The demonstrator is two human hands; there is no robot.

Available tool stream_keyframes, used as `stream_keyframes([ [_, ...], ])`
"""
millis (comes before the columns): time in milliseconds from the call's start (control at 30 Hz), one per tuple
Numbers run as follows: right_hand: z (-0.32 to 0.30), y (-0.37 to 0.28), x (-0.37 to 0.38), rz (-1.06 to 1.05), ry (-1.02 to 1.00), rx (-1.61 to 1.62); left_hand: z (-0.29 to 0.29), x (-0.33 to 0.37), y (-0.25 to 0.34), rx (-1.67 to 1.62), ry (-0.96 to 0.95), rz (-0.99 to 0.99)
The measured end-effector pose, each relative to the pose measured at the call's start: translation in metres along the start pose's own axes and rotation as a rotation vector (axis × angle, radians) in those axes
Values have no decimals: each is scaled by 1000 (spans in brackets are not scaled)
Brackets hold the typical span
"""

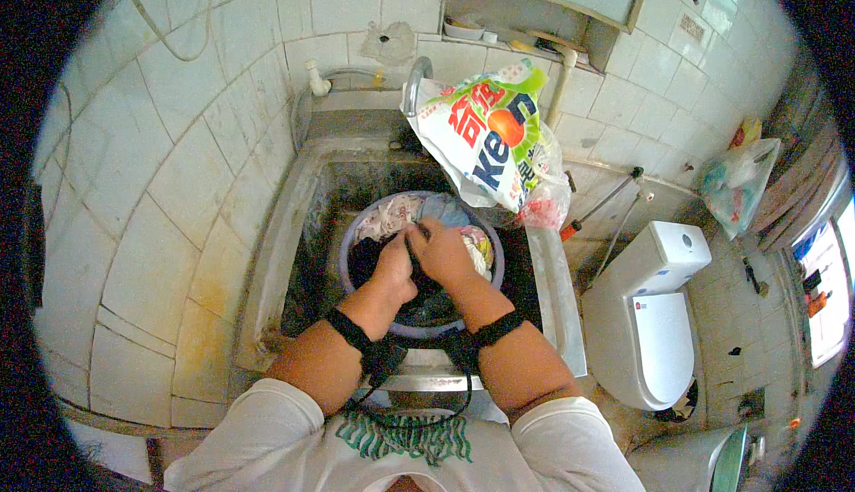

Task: The person washes black clothing by hand in a basin inside a concrete sink, scrubbing the fabric against itself in the soapy water and then lifting the item to check it.

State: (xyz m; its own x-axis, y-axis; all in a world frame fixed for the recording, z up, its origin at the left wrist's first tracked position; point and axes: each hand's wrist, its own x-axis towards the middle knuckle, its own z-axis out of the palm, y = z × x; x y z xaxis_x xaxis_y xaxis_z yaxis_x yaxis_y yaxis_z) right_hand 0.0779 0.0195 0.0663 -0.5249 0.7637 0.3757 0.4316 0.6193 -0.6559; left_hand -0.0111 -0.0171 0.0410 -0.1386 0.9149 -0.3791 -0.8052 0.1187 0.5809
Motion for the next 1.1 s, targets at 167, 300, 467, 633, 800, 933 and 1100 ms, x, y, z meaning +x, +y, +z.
stream_keyframes([
  [167,-9,32,9,219,176,-68,15,-15,13,220,18,-21],
  [300,-15,46,12,423,194,421,20,-22,22,311,90,124],
  [467,-25,56,19,601,181,1192,-14,8,52,63,171,197],
  [633,-32,45,17,564,141,1389,-6,-5,57,39,279,316],
  [800,-36,42,17,552,203,1295,-13,0,57,185,116,517],
  [933,-39,39,10,549,71,1004,5,-15,57,378,203,532],
  [1100,-13,72,4,205,-380,190,-19,2,54,711,-99,422],
])
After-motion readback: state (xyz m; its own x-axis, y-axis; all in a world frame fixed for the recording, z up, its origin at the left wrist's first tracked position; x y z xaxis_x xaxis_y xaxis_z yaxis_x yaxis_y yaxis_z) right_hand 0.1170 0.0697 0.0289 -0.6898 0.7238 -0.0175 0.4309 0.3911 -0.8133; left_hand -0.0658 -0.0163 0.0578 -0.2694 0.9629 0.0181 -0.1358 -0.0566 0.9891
